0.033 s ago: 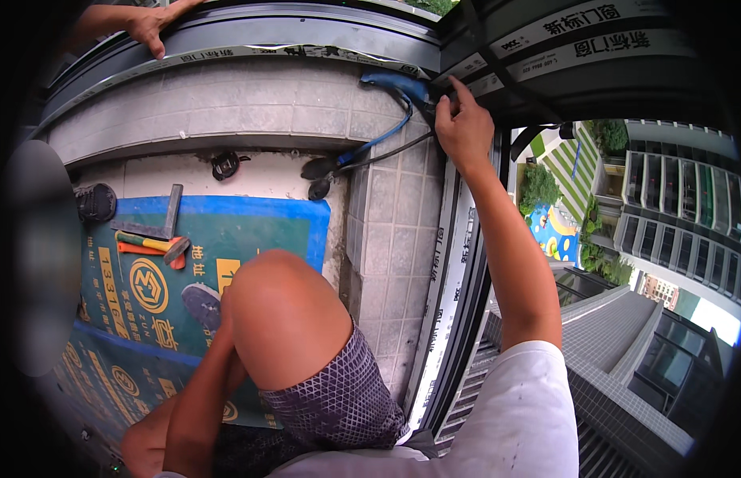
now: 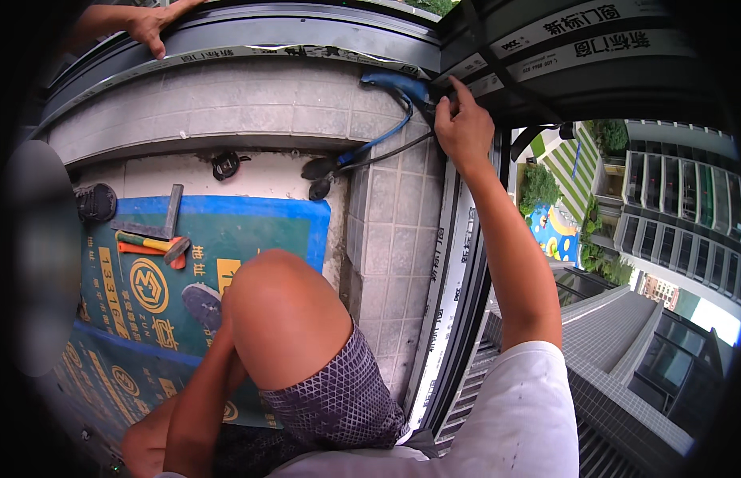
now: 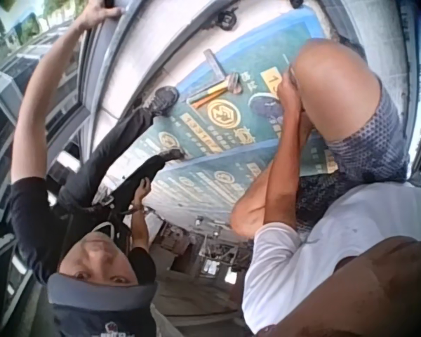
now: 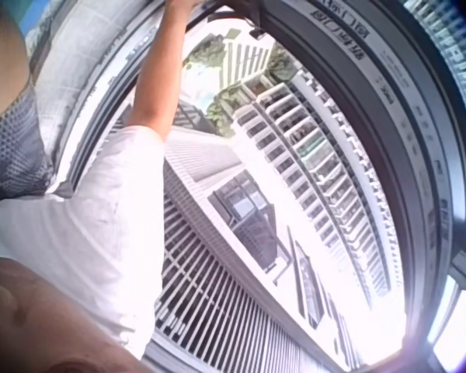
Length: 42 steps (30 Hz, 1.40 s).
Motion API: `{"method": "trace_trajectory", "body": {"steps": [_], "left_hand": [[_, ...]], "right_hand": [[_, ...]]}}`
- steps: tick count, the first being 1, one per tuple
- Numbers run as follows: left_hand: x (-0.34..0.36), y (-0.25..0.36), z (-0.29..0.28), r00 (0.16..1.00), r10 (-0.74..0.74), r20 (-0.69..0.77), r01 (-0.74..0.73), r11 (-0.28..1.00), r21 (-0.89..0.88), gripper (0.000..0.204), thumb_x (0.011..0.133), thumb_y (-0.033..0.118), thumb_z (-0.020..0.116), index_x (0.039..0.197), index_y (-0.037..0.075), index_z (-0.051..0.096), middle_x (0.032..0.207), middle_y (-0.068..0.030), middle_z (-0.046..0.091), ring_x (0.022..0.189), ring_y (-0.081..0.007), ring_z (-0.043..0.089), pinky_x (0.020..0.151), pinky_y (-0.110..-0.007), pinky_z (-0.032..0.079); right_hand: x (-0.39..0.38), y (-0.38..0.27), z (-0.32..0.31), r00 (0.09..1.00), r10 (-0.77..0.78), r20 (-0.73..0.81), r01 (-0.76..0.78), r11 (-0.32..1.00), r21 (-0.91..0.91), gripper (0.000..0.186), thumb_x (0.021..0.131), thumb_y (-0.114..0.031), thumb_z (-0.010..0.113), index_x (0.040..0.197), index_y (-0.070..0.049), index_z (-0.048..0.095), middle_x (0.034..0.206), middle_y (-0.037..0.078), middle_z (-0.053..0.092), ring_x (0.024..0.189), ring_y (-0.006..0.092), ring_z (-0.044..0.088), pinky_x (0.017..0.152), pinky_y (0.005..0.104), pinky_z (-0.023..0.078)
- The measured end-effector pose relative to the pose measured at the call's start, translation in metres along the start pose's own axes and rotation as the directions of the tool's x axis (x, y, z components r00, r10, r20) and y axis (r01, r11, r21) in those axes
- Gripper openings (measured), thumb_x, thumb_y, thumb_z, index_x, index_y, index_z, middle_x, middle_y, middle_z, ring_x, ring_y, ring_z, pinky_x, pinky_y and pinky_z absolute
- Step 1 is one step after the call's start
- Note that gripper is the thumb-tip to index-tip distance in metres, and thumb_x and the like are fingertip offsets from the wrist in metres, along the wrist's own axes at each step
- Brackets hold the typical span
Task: The recorder is installing and securing a window frame in a high-rise building under renovation.
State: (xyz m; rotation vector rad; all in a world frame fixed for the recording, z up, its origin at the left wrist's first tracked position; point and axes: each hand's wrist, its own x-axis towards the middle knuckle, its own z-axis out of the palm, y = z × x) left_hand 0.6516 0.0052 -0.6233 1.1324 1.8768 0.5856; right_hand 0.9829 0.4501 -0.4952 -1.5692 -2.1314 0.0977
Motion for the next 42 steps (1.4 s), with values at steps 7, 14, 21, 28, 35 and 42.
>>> {"method": "trace_trajectory", "body": {"steps": [7,14,21,28,35,42], "left_hand": [[-0.001,-0.008,0.016,0.996,0.008,0.085,-0.020,0.989,0.144,0.036,0.099,0.027,0.063,0.133,0.014,0.065,0.090,-0.0240,0.074,0.087,-0.0476,0.072,0.072,-0.055,0.055],[-0.014,-0.007,-0.027,0.997,-0.031,0.076,0.020,0.990,0.137,0.033,0.097,0.036,0.062,0.110,0.007,0.068,0.094,-0.0242,0.074,0.090,-0.0504,0.070,0.076,-0.058,0.056],[-0.005,0.083,-0.089,0.963,-0.244,0.116,0.193,0.922,0.336,0.060,0.099,0.037,0.060,0.154,0.017,0.046,0.111,-0.0277,0.074,0.104,-0.0474,0.071,0.089,-0.059,0.055],[-0.007,0.074,-0.183,0.962,-0.272,0.022,0.226,0.838,0.497,0.060,0.098,0.035,0.066,0.153,0.017,0.049,0.116,-0.0230,0.074,0.110,-0.0430,0.071,0.095,-0.055,0.056],[-0.023,0.104,-0.274,0.919,-0.387,0.073,0.260,0.736,0.626,0.058,0.100,0.036,0.063,0.153,0.017,0.050,0.123,-0.0206,0.073,0.115,-0.0398,0.070,0.099,-0.054,0.055],[-0.069,0.125,-0.387,0.897,-0.440,-0.046,0.348,0.638,0.687,0.054,0.103,0.039,0.059,0.151,0.015,0.055,0.131,-0.0201,0.071,0.124,-0.0400,0.067,0.104,-0.052,0.053]], "right_hand": [[-0.001,-0.007,0.010,0.943,-0.229,0.243,0.301,0.898,-0.322,0.070,0.088,-0.018,0.066,0.157,-0.012,0.052,0.074,0.014,0.072,0.065,0.0336,0.071,0.068,0.0449,0.057],[0.006,-0.021,0.003,0.950,-0.264,0.165,0.294,0.934,-0.201,0.078,0.090,-0.016,0.062,0.164,-0.008,0.039,0.079,0.019,0.073,0.071,0.0380,0.072,0.073,0.0471,0.058],[-0.001,0.000,-0.014,0.955,-0.228,0.189,0.261,0.949,-0.174,0.079,0.095,-0.012,0.061,0.168,-0.015,0.032,0.081,0.024,0.072,0.072,0.0408,0.072,0.069,0.0487,0.057],[0.002,-0.011,-0.012,0.947,-0.263,0.185,0.301,0.927,-0.223,0.079,0.095,-0.014,0.060,0.169,-0.011,0.030,0.080,0.025,0.071,0.070,0.0417,0.071,0.073,0.0499,0.057],[0.004,-0.008,-0.013,0.950,-0.183,0.255,0.241,0.945,-0.222,0.080,0.094,-0.014,0.057,0.169,-0.010,0.030,0.073,0.024,0.069,0.067,0.0419,0.070,0.070,0.0517,0.055],[0.004,-0.013,-0.010,0.940,-0.194,0.280,0.250,0.951,-0.183,0.082,0.092,-0.014,0.054,0.170,-0.011,0.028,0.074,0.026,0.069,0.065,0.0427,0.069,0.068,0.0524,0.056]]}}
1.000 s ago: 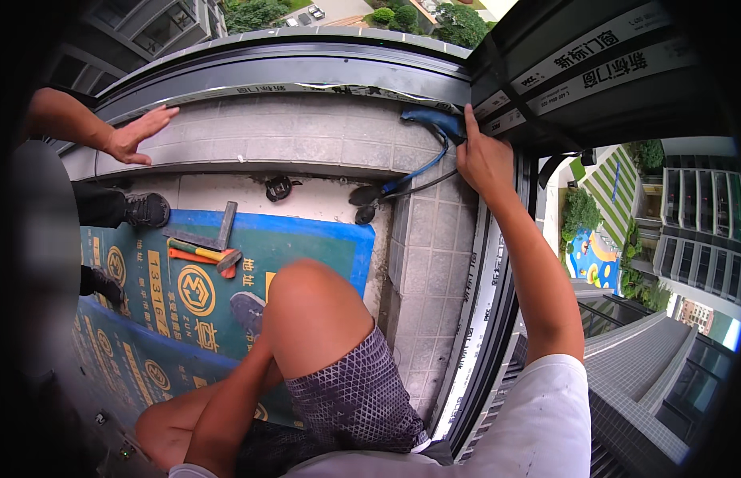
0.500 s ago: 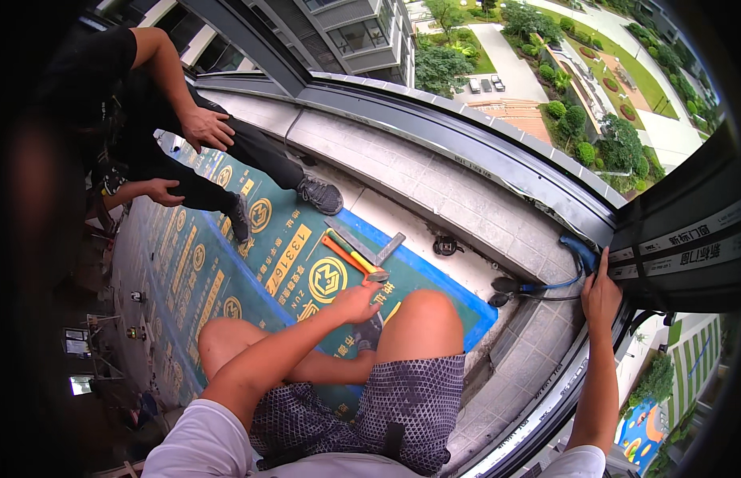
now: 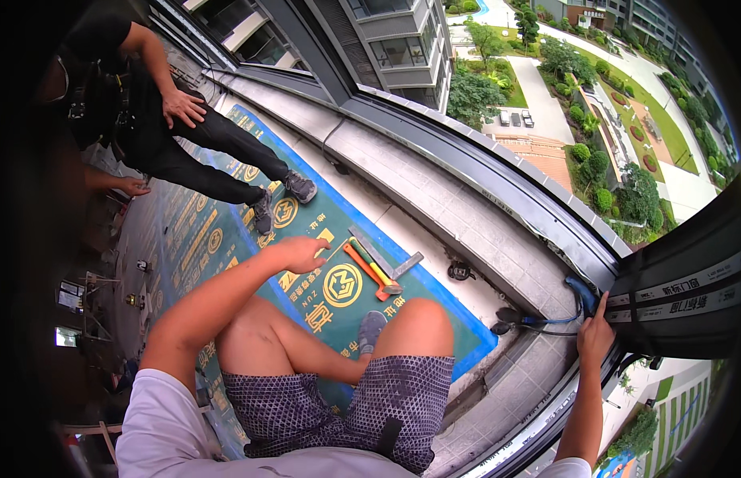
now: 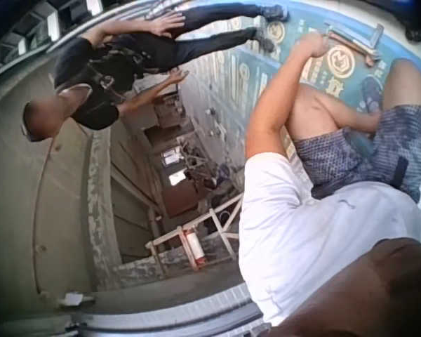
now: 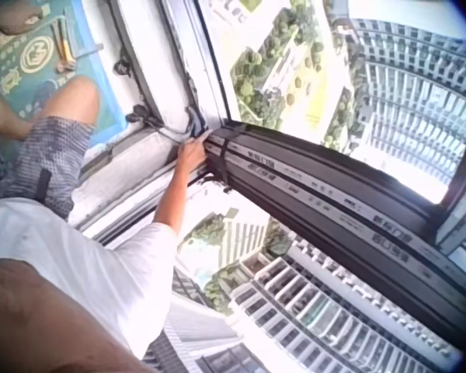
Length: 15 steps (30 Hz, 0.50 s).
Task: The recorder is installing and securing a window frame in a high-rise building under renovation.
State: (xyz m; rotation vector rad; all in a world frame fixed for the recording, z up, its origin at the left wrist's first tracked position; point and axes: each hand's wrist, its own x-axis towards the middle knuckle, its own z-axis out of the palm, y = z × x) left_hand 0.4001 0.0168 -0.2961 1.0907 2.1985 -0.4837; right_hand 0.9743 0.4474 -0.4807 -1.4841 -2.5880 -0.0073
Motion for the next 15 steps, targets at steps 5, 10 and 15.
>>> {"method": "trace_trajectory", "body": {"steps": [5,10,15], "left_hand": [[0.025,-0.018,-0.027,0.998,-0.052,0.033,0.047,0.990,0.136,0.053,0.102,0.040,0.060,0.148,0.013,0.058,0.137,-0.0188,0.069,0.127,-0.0393,0.065,0.105,-0.051,0.053],[0.068,-0.003,-0.003,0.997,0.068,0.043,-0.074,0.983,0.170,0.050,0.100,0.036,0.065,0.143,0.012,0.060,0.133,-0.0182,0.071,0.125,-0.0381,0.066,0.104,-0.051,0.053],[0.126,0.106,-0.010,0.860,0.496,-0.125,-0.473,0.864,0.173,0.046,0.097,0.028,0.069,0.140,0.012,0.062,0.132,-0.0177,0.071,0.122,-0.0384,0.067,0.102,-0.051,0.054]], "right_hand": [[-0.012,0.018,-0.002,0.997,0.069,0.034,-0.067,0.996,-0.056,0.083,0.091,-0.016,0.054,0.170,-0.015,0.028,0.076,0.028,0.070,0.067,0.0453,0.069,0.069,0.0544,0.056],[0.004,-0.013,-0.007,0.999,0.027,-0.032,-0.027,1.000,-0.004,0.074,0.093,-0.021,0.056,0.164,-0.012,0.040,0.074,0.022,0.070,0.066,0.0424,0.069,0.069,0.0541,0.056],[0.008,-0.015,-0.003,0.997,0.052,-0.065,-0.055,0.998,-0.043,0.067,0.093,-0.023,0.059,0.159,-0.015,0.050,0.069,0.018,0.070,0.064,0.0391,0.069,0.072,0.0514,0.057]]}}
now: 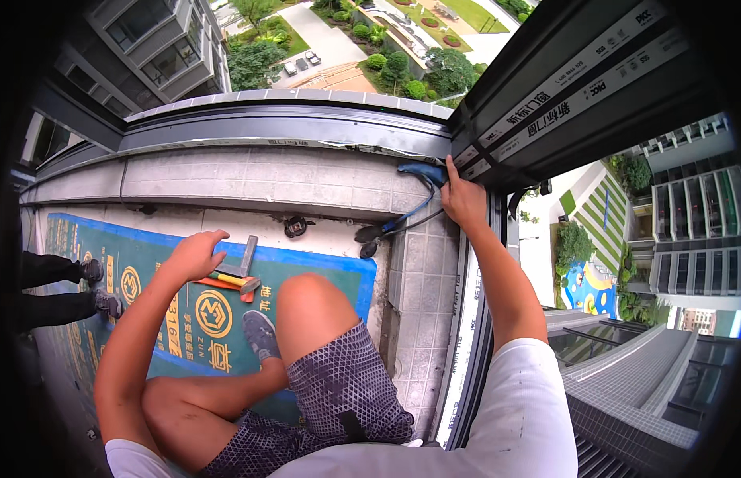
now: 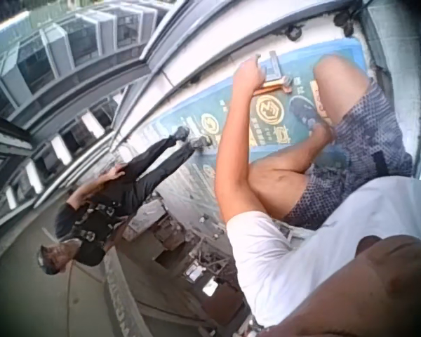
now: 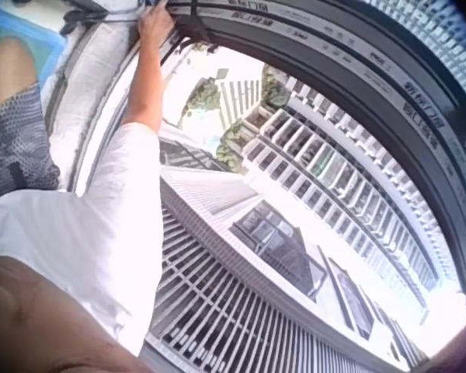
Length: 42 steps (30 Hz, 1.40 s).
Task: The recorder is installing and securing a window frame in a high-rise building under renovation.
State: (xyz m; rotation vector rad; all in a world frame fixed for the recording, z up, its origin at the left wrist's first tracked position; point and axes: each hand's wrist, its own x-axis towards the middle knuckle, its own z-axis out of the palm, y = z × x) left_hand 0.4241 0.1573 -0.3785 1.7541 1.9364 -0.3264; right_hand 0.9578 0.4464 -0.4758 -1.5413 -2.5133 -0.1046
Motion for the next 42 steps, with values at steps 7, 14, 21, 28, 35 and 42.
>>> {"method": "trace_trajectory", "body": {"steps": [7,14,21,28,35,42], "left_hand": [[0.141,0.097,-0.052,0.865,0.422,-0.270,-0.381,0.904,0.194,0.048,0.096,0.022,0.071,0.141,0.011,0.059,0.122,-0.0145,0.063,0.121,-0.0347,0.060,0.102,-0.048,0.052],[0.262,0.080,-0.071,0.599,0.501,-0.625,-0.329,0.865,0.378,0.067,0.100,0.034,0.069,0.159,0.015,0.045,0.145,-0.0186,0.053,0.137,-0.0390,0.050,0.115,-0.050,0.041],[0.308,0.101,-0.062,0.621,0.495,-0.608,-0.357,0.869,0.344,0.071,0.103,0.051,0.058,0.164,0.019,0.039,0.162,-0.0183,0.042,0.154,-0.0393,0.034,0.128,-0.057,0.020],[0.352,0.073,-0.043,0.571,0.529,-0.628,-0.377,0.849,0.372,0.068,0.109,0.052,0.049,0.163,0.011,0.041,0.162,-0.0166,0.047,0.152,-0.0346,0.041,0.127,-0.056,0.022],[0.400,0.058,-0.054,0.577,0.479,-0.661,-0.391,0.873,0.292,0.079,0.107,0.071,0.039,0.162,0.014,0.045,0.159,-0.0134,0.054,0.147,-0.0347,0.049,0.119,-0.051,0.035],[0.438,0.085,-0.060,0.544,0.564,-0.621,-0.387,0.826,0.411,0.084,0.103,0.076,0.041,0.156,0.011,0.050,0.146,-0.0222,0.060,0.132,-0.0426,0.059,0.107,-0.056,0.046]], "right_hand": [[-0.030,0.021,-0.017,0.948,0.182,-0.262,-0.078,0.929,0.361,0.040,0.089,-0.012,0.064,0.128,-0.007,0.068,0.092,0.016,0.072,0.083,0.0297,0.072,0.078,0.0394,0.056],[-0.175,0.002,-0.107,0.757,0.654,-0.006,-0.427,0.501,0.753,0.017,0.085,-0.002,0.072,0.102,-0.002,0.070,0.077,-0.004,0.054,0.071,0.0044,0.050,0.066,0.0224,0.042],[-0.370,-0.038,-0.160,0.423,0.905,-0.046,-0.731,0.371,0.572,0.021,0.080,-0.005,0.076,0.100,-0.001,0.070,0.076,-0.004,0.052,0.071,0.0058,0.049,0.064,0.0240,0.041],[-0.483,-0.137,-0.217,-0.144,0.988,-0.052,-0.860,-0.098,0.501,0.066,0.070,-0.032,0.102,0.118,-0.003,0.067,0.067,-0.010,0.032,0.061,0.0055,0.029,0.053,0.0288,0.024],[-0.690,-0.269,-0.220,-0.678,0.672,-0.298,-0.593,-0.260,0.762,0.025,0.100,-0.025,0.077,0.110,-0.003,0.072,0.072,-0.004,0.059,0.062,0.0040,0.049,0.053,0.0251,0.036],[-0.795,-0.459,-0.142,-0.985,0.064,0.162,0.096,-0.575,0.813,0.031,0.092,-0.011,0.059,0.120,-0.004,0.071,0.086,0.008,0.071,0.067,0.0201,0.070,0.046,0.0344,0.051]]}}
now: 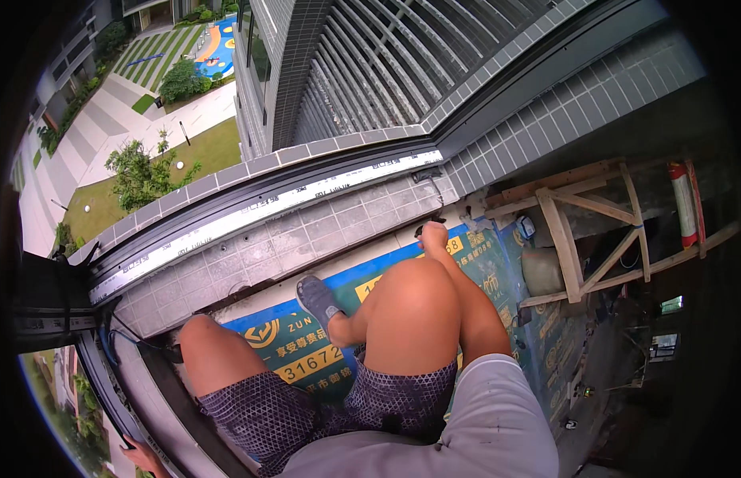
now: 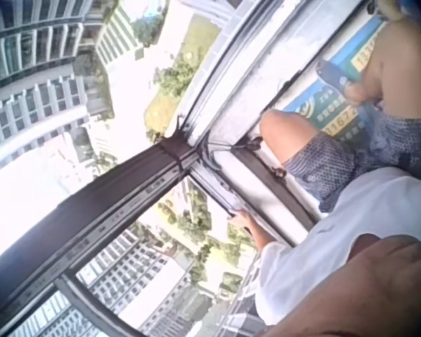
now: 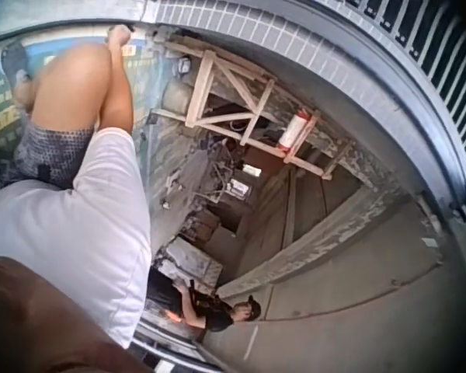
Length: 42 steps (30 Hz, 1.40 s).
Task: The recorder is installing and securing a window frame in a high-rise building under renovation.
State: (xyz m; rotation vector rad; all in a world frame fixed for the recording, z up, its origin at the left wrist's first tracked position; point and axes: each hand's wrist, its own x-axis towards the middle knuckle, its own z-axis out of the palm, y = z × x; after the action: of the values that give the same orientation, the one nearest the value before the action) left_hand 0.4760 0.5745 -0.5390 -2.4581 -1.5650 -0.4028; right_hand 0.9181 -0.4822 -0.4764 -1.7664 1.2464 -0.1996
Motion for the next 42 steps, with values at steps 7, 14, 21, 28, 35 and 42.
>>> {"method": "trace_trajectory", "body": {"steps": [7,14,21,28,35,42], "left_hand": [[-0.004,0.032,-0.065,0.974,-0.172,0.148,0.179,0.983,-0.039,0.093,0.097,0.075,0.052,0.138,-0.008,0.058,0.126,-0.0392,0.065,0.117,-0.0512,0.065,0.102,-0.061,0.051],[0.003,0.146,-0.092,0.919,-0.008,0.393,0.000,1.000,0.020,0.095,0.097,0.078,0.049,0.150,-0.002,0.051,0.137,-0.0341,0.061,0.125,-0.0493,0.062,0.106,-0.060,0.048],[0.012,0.129,-0.073,0.908,0.028,0.419,-0.230,0.869,0.439,0.087,0.101,0.077,0.040,0.154,0.009,0.050,0.136,-0.0248,0.062,0.124,-0.0439,0.062,0.100,-0.059,0.049],[-0.017,0.082,-0.029,0.927,-0.372,0.040,0.338,0.878,0.338,0.086,0.102,0.082,0.028,0.140,0.011,0.058,0.140,-0.0175,0.057,0.132,-0.0398,0.055,0.107,-0.061,0.043],[-0.032,0.077,-0.045,0.946,-0.316,-0.069,0.324,0.925,0.197,0.079,0.104,0.071,0.043,0.149,0.007,0.053,0.138,-0.0199,0.056,0.132,-0.0402,0.052,0.113,-0.057,0.035],[-0.034,0.085,-0.038,0.940,-0.338,-0.048,0.341,0.934,0.105,0.073,0.105,0.066,0.044,0.151,0.009,0.053,0.142,-0.0213,0.054,0.136,-0.0403,0.048,0.115,-0.056,0.032]], "right_hand": [[-0.028,0.029,-0.003,0.960,0.096,0.264,-0.074,0.993,-0.091,0.024,0.102,-0.027,0.068,0.113,-0.007,0.072,0.090,0.007,0.072,0.069,0.0166,0.071,0.051,0.0327,0.053],[-0.003,0.072,-0.062,0.949,-0.075,0.307,0.213,0.870,-0.444,0.036,0.095,-0.032,0.074,0.119,-0.007,0.074,0.105,0.014,0.078,0.091,0.0270,0.077,0.074,0.0404,0.061],[-0.047,0.078,-0.017,0.886,-0.089,0.454,0.416,0.584,-0.697,0.050,0.090,-0.035,0.076,0.134,-0.011,0.070,0.126,0.019,0.075,0.122,0.0362,0.069,0.105,0.0470,0.054],[0.043,0.095,-0.051,0.853,-0.119,0.508,0.432,0.708,-0.559,0.031,0.099,-0.009,0.066,0.127,0.004,0.066,0.097,0.013,0.076,0.080,0.0207,0.072,0.072,0.0401,0.061],[0.021,-0.104,0.022,0.572,-0.195,0.797,0.750,0.517,-0.413,0.058,0.101,-0.044,0.069,0.147,-0.010,0.062,0.105,0.016,0.074,0.095,0.0287,0.069,0.087,0.0398,0.054],[-0.151,-0.204,0.146,0.214,-0.415,0.884,0.976,0.111,-0.185,0.037,0.093,-0.013,0.073,0.127,0.001,0.067,0.099,0.020,0.074,0.092,0.0300,0.073,0.085,0.0414,0.057]]}}
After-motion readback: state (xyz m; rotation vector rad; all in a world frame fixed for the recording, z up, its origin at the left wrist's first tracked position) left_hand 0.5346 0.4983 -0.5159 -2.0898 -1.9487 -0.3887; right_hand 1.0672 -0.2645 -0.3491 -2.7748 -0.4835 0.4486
